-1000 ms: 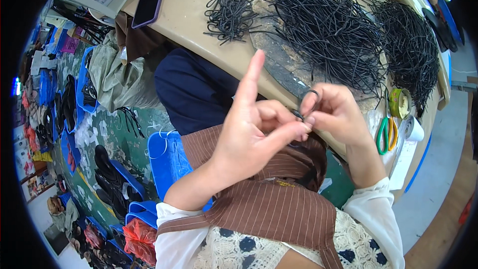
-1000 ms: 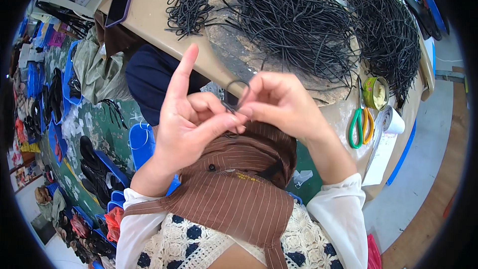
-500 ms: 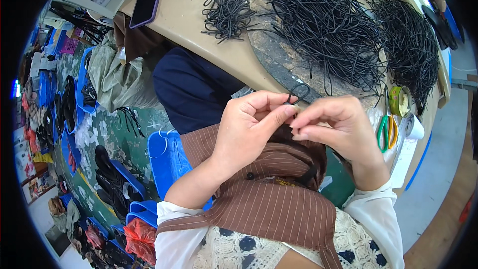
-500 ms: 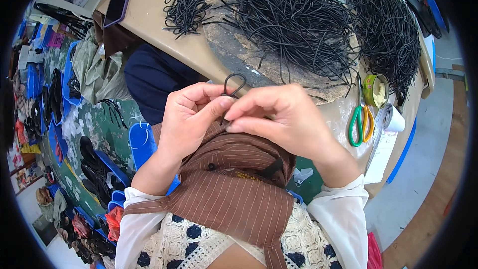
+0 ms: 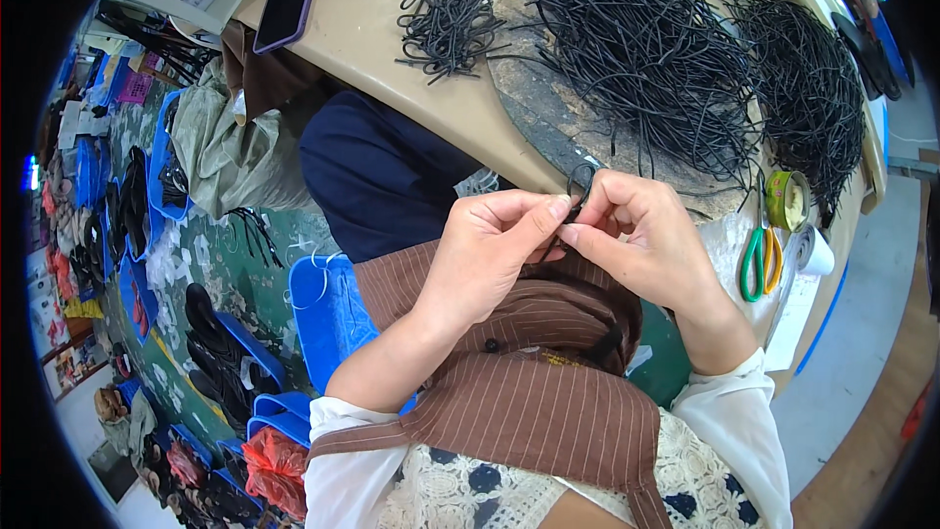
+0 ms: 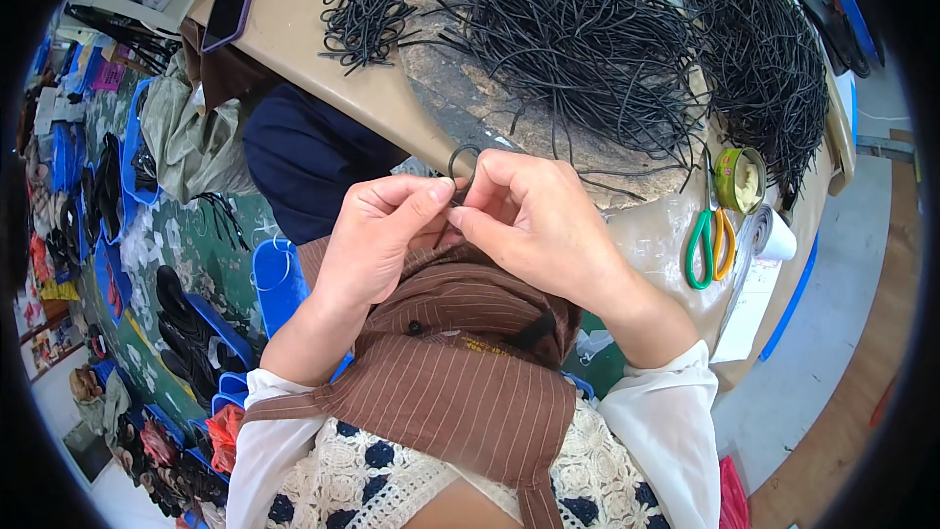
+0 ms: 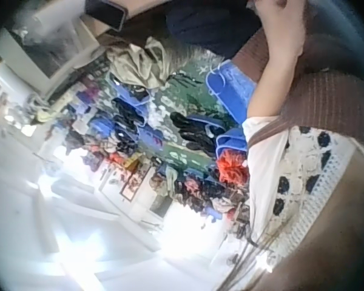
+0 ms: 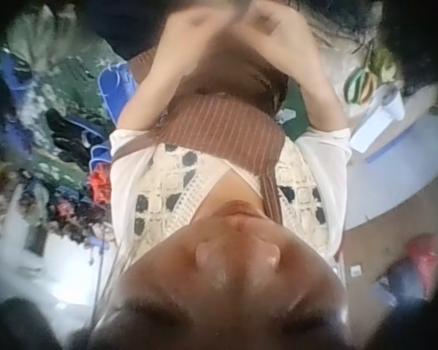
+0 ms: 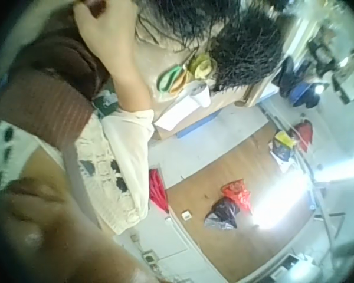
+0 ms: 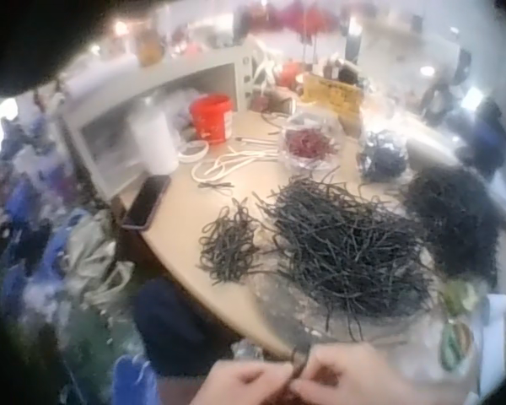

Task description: The person sits at a workbench and repeatedly ties black cords into loops by hand. They pick up individual cords from a pile, form a loop, and secure it, placing the finished items back on the table. The workspace contains piles of loose cords and a pair of scissors.

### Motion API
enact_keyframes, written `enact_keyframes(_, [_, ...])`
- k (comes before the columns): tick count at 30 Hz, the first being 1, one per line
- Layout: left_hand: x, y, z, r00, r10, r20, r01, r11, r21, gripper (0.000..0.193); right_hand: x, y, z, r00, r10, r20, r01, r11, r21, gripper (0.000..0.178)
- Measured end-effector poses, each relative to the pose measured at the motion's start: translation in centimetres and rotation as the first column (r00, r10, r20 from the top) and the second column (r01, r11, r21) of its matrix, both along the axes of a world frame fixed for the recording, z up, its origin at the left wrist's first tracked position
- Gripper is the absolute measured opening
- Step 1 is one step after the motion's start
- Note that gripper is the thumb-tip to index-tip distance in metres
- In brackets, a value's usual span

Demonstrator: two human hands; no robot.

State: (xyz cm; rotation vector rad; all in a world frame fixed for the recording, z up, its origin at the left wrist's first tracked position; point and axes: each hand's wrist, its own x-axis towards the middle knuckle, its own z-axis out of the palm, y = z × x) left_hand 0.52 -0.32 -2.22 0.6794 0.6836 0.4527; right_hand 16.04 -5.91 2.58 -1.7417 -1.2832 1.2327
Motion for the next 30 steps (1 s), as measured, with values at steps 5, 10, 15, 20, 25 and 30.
enact_keyframes(5, [0.5, -0.2, 0.9, 1.0, 0.022, -0.014, -0.024, 0.985, -0.173, 0.018, 0.4, -0.1, -0.1, 0.997, 0.05, 0.053, -0.055, 0.993, 0.101, 0.014])
enact_keyframes(10, [0.4, -0.2, 0.4, 0.999, -0.008, 0.033, 0.015, 0.97, -0.244, 0.017, 0.4, 0.1, 0.8, 0.985, 0.097, 0.144, -0.12, 0.98, 0.16, 0.013])
enact_keyframes(15, [0.6, -0.2, 0.4, 0.997, -0.022, 0.079, 0.042, 0.964, -0.264, 0.018, 0.4, 0.0, 1.1, 0.975, 0.094, 0.201, -0.136, 0.969, 0.207, 0.013])
enact_keyframes(20, [0.2, -0.2, 0.8, 0.993, -0.009, 0.122, 0.041, 0.964, -0.263, 0.019, 0.9, -0.1, 1.7, 0.968, 0.112, 0.224, -0.158, 0.967, 0.198, 0.019])
enact_keyframes(25, [0.3, -0.5, 1.0, 0.991, -0.054, 0.125, 0.079, 0.975, -0.207, 0.02, 1.1, 0.2, 2.4, 0.923, 0.196, 0.331, -0.273, 0.94, 0.204, 0.02])
enact_keyframes(30, [0.3, 0.3, 0.9, 0.98, 0.025, 0.198, 0.05, 0.93, -0.363, 0.019, 1.4, 0.2, 1.4, 0.948, 0.124, 0.292, -0.242, 0.876, 0.416, 0.016])
